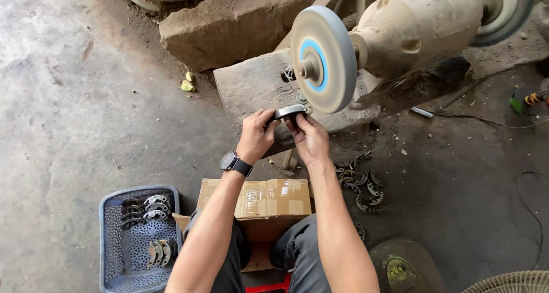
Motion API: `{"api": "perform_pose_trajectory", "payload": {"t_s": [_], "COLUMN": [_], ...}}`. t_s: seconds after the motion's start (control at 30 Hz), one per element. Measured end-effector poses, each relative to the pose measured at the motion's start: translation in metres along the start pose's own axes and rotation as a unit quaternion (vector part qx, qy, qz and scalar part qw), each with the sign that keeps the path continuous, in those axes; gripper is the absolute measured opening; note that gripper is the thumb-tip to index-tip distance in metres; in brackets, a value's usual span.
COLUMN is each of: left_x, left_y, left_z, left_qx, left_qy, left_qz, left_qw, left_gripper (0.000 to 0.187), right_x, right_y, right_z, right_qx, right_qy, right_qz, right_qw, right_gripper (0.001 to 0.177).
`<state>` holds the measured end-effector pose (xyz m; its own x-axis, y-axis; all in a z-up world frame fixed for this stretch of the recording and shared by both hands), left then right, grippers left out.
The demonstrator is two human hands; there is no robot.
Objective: The person grinds small metal parts against a rotating grinding wheel, creating sparks. They repeatedly pick up parts from a basket, grind them, and place them back into the basket.
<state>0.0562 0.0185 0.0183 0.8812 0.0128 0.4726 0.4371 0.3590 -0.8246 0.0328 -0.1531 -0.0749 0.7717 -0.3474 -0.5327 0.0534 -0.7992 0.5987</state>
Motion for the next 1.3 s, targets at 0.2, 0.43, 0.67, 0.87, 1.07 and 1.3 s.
{"api": "perform_pose_trajectory", "payload": {"t_s": [0.2, 0.43, 0.67, 0.87, 1.07, 1.3], "left_x": [-0.006, -0.008, -0.019, -0.018, -0.013, -0.019], "left_y": [-0.013, -0.017, -0.008, -0.010, -0.013, -0.014], "left_z": [-0.029, -0.080, -0.056, -0.063, -0.085, -0.058], "left_qx": [-0.054, -0.110, -0.113, -0.107, -0.127, -0.110], "left_qy": [0.014, 0.078, 0.054, 0.018, 0.009, 0.007], "left_qz": [-0.019, 0.114, 0.147, 0.118, 0.091, 0.132], "left_qw": [0.998, 0.984, 0.981, 0.987, 0.988, 0.985], "left_gripper": [0.024, 0.020, 0.021, 0.021, 0.018, 0.019], "right_x": [0.005, -0.009, -0.007, -0.004, -0.002, 0.007], "right_y": [0.022, 0.060, 0.047, 0.049, 0.063, 0.045], "right_z": [0.030, 0.029, 0.018, 0.022, 0.026, 0.028], "right_qx": [0.045, 0.046, -0.029, -0.032, 0.020, -0.042], "right_qy": [0.009, -0.071, -0.014, -0.010, -0.066, -0.027], "right_qz": [-0.003, 0.040, 0.107, 0.108, 0.111, 0.120], "right_qw": [0.999, 0.996, 0.994, 0.994, 0.991, 0.992], "right_gripper": [0.021, 0.027, 0.024, 0.022, 0.025, 0.023]}}
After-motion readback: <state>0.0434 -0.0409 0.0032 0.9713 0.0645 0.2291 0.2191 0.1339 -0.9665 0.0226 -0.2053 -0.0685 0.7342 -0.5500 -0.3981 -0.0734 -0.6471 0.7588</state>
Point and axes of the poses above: each hand's wrist, its own x-axis towards the middle knuckle, its own z-axis out of the back of the hand, y = z × x, the point moved 6 cm from there along x, towards the middle knuckle, and after that the axes turned 15 degrees about -y, right-handed, at the moved point
